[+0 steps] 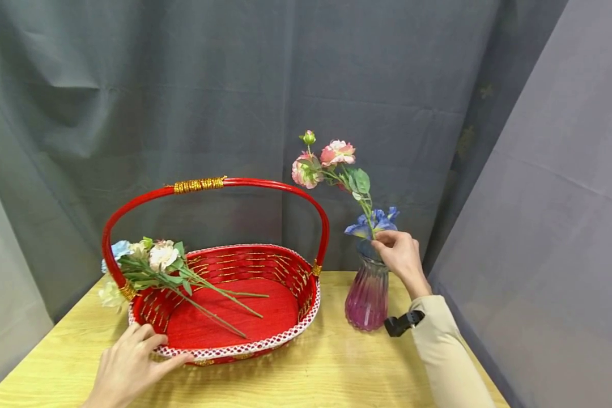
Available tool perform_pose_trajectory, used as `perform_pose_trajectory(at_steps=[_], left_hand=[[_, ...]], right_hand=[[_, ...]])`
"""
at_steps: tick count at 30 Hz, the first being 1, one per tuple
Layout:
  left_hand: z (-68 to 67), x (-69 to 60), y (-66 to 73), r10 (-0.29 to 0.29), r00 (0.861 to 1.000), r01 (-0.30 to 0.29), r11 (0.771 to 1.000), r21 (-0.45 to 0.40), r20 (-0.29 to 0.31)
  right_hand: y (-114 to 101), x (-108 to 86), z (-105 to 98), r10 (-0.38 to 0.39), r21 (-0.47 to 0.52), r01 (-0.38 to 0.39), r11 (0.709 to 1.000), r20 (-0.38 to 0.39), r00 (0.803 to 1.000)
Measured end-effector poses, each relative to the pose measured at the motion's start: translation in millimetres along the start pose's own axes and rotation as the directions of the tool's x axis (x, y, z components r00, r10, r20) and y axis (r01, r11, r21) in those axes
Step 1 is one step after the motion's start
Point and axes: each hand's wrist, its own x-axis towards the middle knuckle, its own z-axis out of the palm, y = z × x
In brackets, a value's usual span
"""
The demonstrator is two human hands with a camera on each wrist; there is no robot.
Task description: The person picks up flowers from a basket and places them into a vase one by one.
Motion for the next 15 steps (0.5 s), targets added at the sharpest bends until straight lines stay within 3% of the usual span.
perform_pose_trajectory(at_steps=[8,15], left_hand=[[1.3,-0.2,-1.3,0.023,0.999,-0.024,1.0,-0.003,-0.044],[-0.5,-0.8,-0.6,0.008,1.0,-0.008,1.0,0.005,-0.012]], right_hand=[[0.9,1.0,-0.3,0.013,0.013,-0.013,1.0,-0.045,0.999],[4.0,-0.9,0.6,0.023,0.029,-0.022,0.999,-0.044,0.999]])
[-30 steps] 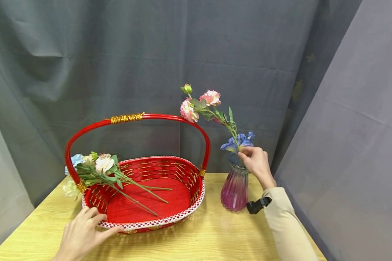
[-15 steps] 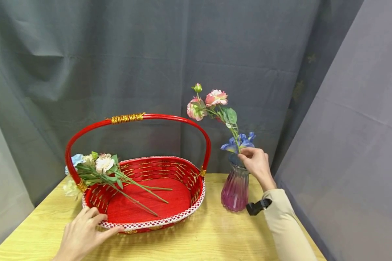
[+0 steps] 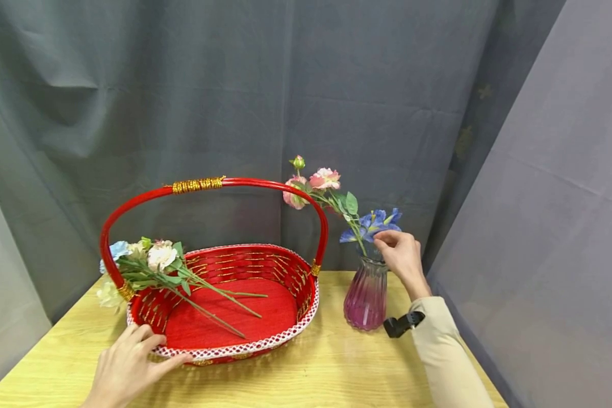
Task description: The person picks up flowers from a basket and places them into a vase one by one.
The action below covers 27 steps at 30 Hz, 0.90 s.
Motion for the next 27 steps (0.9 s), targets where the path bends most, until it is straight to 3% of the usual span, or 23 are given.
perform_pose_trajectory(at_steps=[11,15,21,27], left_hand=[[2.9,0.6,-0.1,0.037,0.998,-0.037,0.999,-0.01,-0.041],[2.6,4.1,-2.7,0.061,0.995,-0.063,0.998,-0.026,-0.081],[1.8,3.3,-2.4,0.066,0.995,-0.068,0.997,-0.029,-0.072],[2.4,0.9,-1.3,0.054,0.997,-0.055,0.998,-0.035,-0.052]], right_hand=[[-2.6,-1.8,-1.5,0.001,0.045,-0.002,0.999,0.013,1.0],[-9.2,-0.3,-1.5,-0.021,0.117,0.017,0.993,0.03,0.999],[-18.8,-3.8,2.4,-0.021,0.249,-0.003,0.969,0.092,0.996],[-27.9,-8.0,10.4,-0.029,0.395,-0.019,0.918,0.117,0.993]])
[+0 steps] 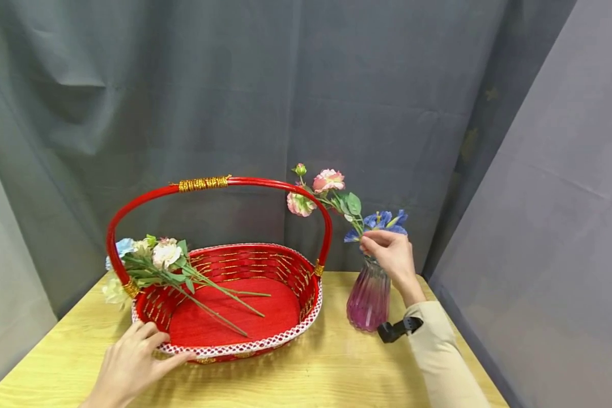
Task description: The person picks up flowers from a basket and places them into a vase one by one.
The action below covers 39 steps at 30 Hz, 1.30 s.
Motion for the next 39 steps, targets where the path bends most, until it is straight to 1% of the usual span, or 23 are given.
perform_pose_trajectory(at_steps=[4,7,11,15,18,22,24,26,28,31,32,33,35,39], left_hand=[[0.5,-1.3,-1.6,0.021,1.0,-0.021,1.0,-0.003,-0.017],[0.8,-2.7,-2.7,0.034,0.999,-0.034,0.999,-0.006,-0.03],[0.7,-5.1,-3.8,0.006,1.0,-0.007,1.0,-0.03,-0.021],[0.4,-6.8,-5.1,-0.012,1.0,0.012,0.998,-0.06,-0.007],[0.7,-8.4,-6.5,0.005,0.999,-0.008,0.996,-0.084,-0.032],[1.3,-10.3,-8.0,0.018,0.997,-0.028,0.991,-0.13,-0.078],[1.2,-10.0,-8.3,0.02,0.996,-0.032,0.989,-0.144,-0.086],[0.9,-8.5,-8.6,0.027,0.996,-0.039,0.987,-0.153,-0.083],[0.5,-7.1,-8.7,0.029,0.997,-0.039,0.987,-0.153,-0.072],[0.0,-5.9,-8.5,0.028,0.998,-0.036,0.988,-0.15,-0.056],[-0.2,-5.8,-8.4,0.024,0.998,-0.032,0.988,-0.148,-0.051],[-0.4,-5.7,-8.4,0.021,0.999,-0.028,0.989,-0.145,-0.047],[-0.9,-5.5,-8.4,0.021,0.999,-0.027,0.99,-0.139,-0.043],[-2.1,-4.9,-8.7,0.021,0.999,-0.024,0.992,-0.124,-0.029]], right_hand=[[-2.8,-2.2,9.9,-0.027,0.064,0.024,0.998,0.044,0.999],[-3.4,-4.4,18.7,-0.028,0.079,0.022,0.997,0.081,0.996],[-2.2,-7.0,31.4,-0.015,0.075,0.006,0.997,0.123,0.992],[0.6,-8.9,44.9,-0.027,0.087,0.015,0.996,0.145,0.989],[3.1,-9.7,55.8,-0.027,0.091,0.013,0.996,0.159,0.987],[3.2,-10.9,71.2,-0.005,0.095,-0.014,0.995,0.192,0.981],[1.6,-11.4,78.9,-0.002,0.101,-0.018,0.995,0.196,0.981],[-11.0,-15.3,83.8,-0.001,0.087,-0.017,0.996,0.204,0.979],[-13.6,-15.2,90.4,0.007,0.076,-0.024,0.997,0.208,0.978],[-16.0,-13.9,101.1,0.025,0.085,-0.046,0.995,0.228,0.973],[-12.0,-11.9,105.7,0.021,0.089,-0.043,0.995,0.235,0.972],[-7.7,-9.6,110.8,0.032,0.1,-0.057,0.993,0.239,0.97],[-9.6,-9.3,118.6,0.038,0.115,-0.07,0.991,0.256,0.966],[-14.4,-8.8,133.8,0.067,0.115,-0.103,0.988,0.28,0.958]])
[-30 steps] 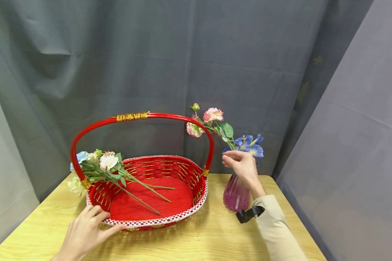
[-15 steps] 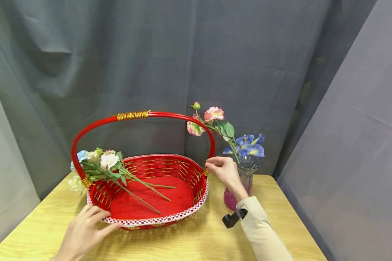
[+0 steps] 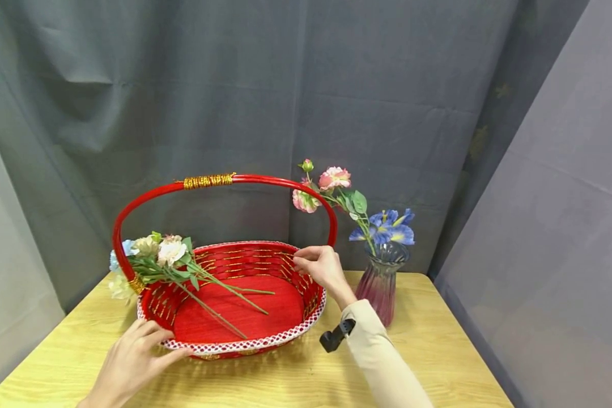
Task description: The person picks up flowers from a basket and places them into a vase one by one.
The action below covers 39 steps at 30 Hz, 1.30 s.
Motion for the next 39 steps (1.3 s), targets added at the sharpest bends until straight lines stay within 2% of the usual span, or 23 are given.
perform_pose_trajectory(at_steps=[7,13,17,28,39], left_hand=[[-1.3,1.8,-0.4,0.002,1.0,-0.002,1.0,0.018,0.02],[-1.1,1.8,-0.9,0.007,1.0,-0.007,1.0,0.01,0.01],[-0.9,1.8,-1.4,0.001,1.0,-0.001,1.0,0.016,0.02],[-1.6,3.2,-0.5,0.005,1.0,-0.006,1.0,0.022,0.025],[0.0,4.6,-1.2,0.023,1.0,-0.023,0.999,0.025,0.018]], right_hand=[[-1.2,11.8,23.0,0.027,0.088,-0.029,0.996,0.024,0.999],[0.0,21.8,39.9,0.032,0.2,-0.044,0.979,0.063,0.997],[-1.6,28.2,53.4,0.062,0.251,-0.079,0.965,0.073,0.995],[-8.5,42.6,90.3,0.098,0.242,-0.13,0.961,0.141,0.985],[-13.4,51.2,139.8,0.111,0.252,-0.19,0.949,0.297,0.948]])
